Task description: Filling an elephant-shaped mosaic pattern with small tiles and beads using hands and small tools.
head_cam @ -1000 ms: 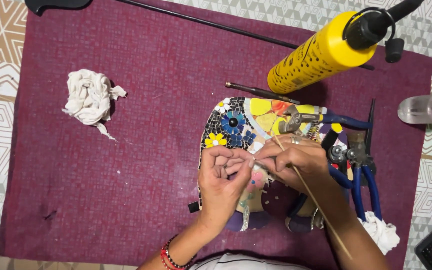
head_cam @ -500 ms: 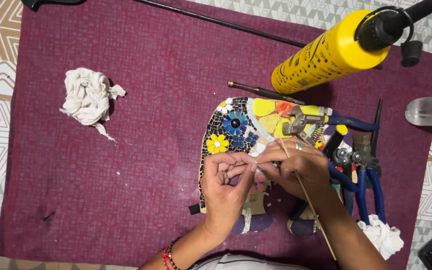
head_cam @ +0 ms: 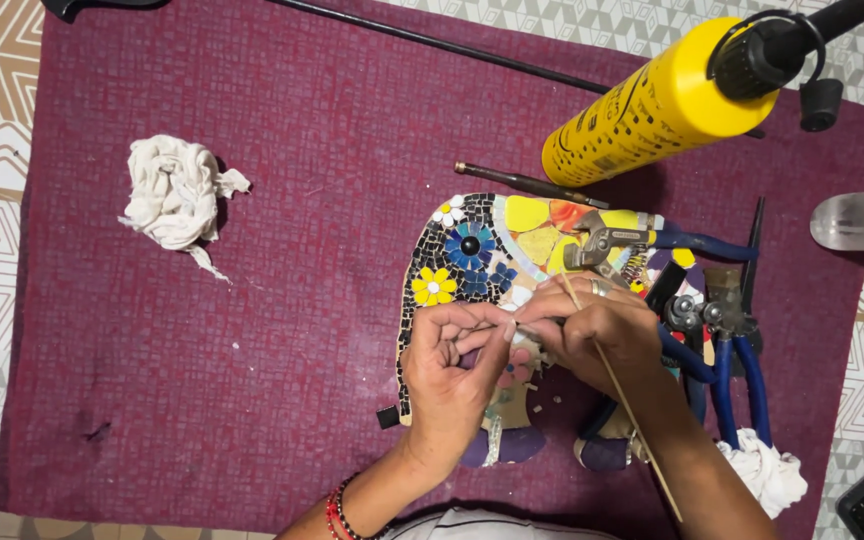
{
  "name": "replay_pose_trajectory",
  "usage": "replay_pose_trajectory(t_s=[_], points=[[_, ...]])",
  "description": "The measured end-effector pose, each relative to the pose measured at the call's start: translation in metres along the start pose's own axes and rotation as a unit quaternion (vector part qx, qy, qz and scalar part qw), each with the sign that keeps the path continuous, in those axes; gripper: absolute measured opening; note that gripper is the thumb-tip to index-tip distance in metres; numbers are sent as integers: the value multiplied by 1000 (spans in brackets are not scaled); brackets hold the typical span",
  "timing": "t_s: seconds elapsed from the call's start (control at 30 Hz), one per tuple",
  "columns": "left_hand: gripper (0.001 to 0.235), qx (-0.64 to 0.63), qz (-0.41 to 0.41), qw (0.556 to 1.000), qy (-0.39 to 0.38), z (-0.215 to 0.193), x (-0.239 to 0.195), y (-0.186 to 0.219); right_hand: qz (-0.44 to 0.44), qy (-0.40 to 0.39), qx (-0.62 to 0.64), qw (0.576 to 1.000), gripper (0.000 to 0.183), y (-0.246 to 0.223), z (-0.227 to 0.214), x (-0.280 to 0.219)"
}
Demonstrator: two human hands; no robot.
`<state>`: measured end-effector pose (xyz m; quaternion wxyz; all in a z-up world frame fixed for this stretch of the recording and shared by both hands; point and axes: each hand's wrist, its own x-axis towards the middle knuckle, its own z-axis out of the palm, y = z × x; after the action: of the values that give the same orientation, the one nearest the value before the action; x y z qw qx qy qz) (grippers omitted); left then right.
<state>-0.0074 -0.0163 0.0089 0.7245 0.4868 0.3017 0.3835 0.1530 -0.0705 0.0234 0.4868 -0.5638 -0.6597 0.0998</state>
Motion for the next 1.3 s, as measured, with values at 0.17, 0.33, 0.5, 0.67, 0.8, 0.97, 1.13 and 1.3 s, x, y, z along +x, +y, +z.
replay_pose_trajectory(t_s=[0.17,0.33,0.5,0.67,0.8,0.97,1.13,1.3], points=[[25,41,27,999,2,-2,2,-3,1,0,-35,999,44,0,2,-2],[24,61,28,998,3,-3,3,-6,-12,-9,-55,998,43,0,3,-1],[26,42,33,998,16,-3,4,-9,-2,-16,-78,997,47,-2,2,-1],[25,63,33,997,27,-2,4,-9,-2,-5,-71,997,47,-5,2,3],[19,145,80,986,32,-3,3,-9,-36,9,-92,995,48,12,0,7],[21,210,177,961,-10,-4,4,-15,-9,-48,-131,990,38,13,-4,25],[22,251,215,944,-13,-3,3,-25,-36,-100,-154,982,34,20,-1,34],[17,281,187,941,-5,-3,3,-28,-49,-95,-158,982,38,27,5,37]])
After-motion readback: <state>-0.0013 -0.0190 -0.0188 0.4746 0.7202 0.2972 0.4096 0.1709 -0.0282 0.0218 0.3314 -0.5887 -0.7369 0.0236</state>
